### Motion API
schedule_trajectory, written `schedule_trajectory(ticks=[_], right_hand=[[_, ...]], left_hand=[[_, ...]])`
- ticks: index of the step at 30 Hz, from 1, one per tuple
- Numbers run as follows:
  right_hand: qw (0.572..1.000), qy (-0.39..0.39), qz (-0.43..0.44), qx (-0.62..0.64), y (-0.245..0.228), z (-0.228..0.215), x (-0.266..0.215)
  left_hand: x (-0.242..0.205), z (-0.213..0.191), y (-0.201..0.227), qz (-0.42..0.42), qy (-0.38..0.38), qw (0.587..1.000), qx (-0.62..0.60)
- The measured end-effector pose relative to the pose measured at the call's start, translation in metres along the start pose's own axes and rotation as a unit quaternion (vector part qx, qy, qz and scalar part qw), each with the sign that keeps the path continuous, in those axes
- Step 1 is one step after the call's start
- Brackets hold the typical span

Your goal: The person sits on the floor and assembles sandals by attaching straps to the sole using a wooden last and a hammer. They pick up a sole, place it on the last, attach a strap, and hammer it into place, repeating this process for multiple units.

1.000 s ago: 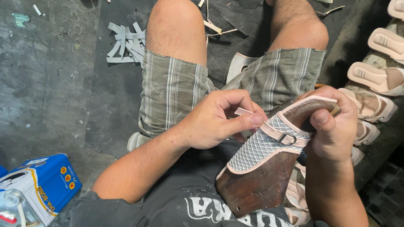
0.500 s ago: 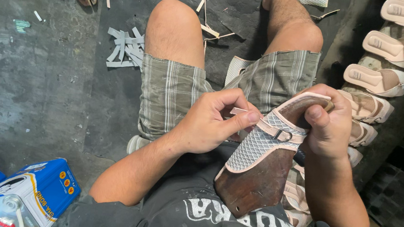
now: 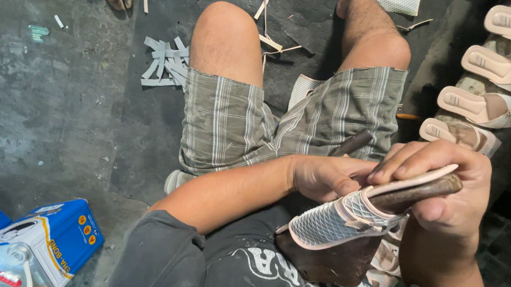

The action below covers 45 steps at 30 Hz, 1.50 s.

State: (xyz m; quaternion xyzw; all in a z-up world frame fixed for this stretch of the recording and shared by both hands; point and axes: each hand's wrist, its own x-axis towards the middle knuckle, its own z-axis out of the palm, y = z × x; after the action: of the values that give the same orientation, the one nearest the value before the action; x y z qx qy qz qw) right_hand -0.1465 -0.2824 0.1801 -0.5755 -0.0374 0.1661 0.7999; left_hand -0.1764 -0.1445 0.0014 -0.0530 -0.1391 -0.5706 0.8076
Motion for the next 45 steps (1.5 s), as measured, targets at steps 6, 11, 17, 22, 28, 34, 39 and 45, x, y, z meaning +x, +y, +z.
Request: schedule_trajectory(ticks=[6, 11, 17, 22, 28, 34, 39, 45], right_hand=[[0.999, -0.026, 0.012, -0.02, 0.016, -0.016, 0.012], [0.978, 0.071, 0.032, -0.192, 0.024, -0.025, 0.028], [0.962, 0.075, 0.067, -0.254, 0.047, -0.014, 0.052], [0.961, 0.112, 0.075, -0.24, 0.068, -0.029, 0.036], [0.849, 0.173, 0.083, -0.493, 0.085, -0.049, -0.02], [0.776, 0.11, 0.337, -0.522, 0.1, -0.032, -0.087], [0.862, 0.14, 0.267, -0.407, 0.108, -0.082, -0.105], [0.798, 0.369, 0.288, -0.379, 0.203, -0.203, -0.08]], left_hand=[[-0.012, 0.002, 0.012, 0.029, 0.028, 0.999, 0.005], [-0.056, 0.058, 0.028, 0.053, 0.253, 0.948, 0.185], [-0.057, 0.083, 0.013, 0.109, 0.374, 0.902, 0.184], [-0.063, 0.08, 0.003, 0.108, 0.367, 0.91, 0.159], [-0.079, 0.075, -0.002, 0.092, 0.278, 0.954, 0.065], [-0.096, 0.06, 0.047, 0.182, 0.388, 0.901, 0.076], [-0.145, 0.071, 0.117, 0.292, 0.528, 0.789, 0.114], [-0.163, 0.051, 0.168, 0.397, 0.38, 0.835, -0.024]])
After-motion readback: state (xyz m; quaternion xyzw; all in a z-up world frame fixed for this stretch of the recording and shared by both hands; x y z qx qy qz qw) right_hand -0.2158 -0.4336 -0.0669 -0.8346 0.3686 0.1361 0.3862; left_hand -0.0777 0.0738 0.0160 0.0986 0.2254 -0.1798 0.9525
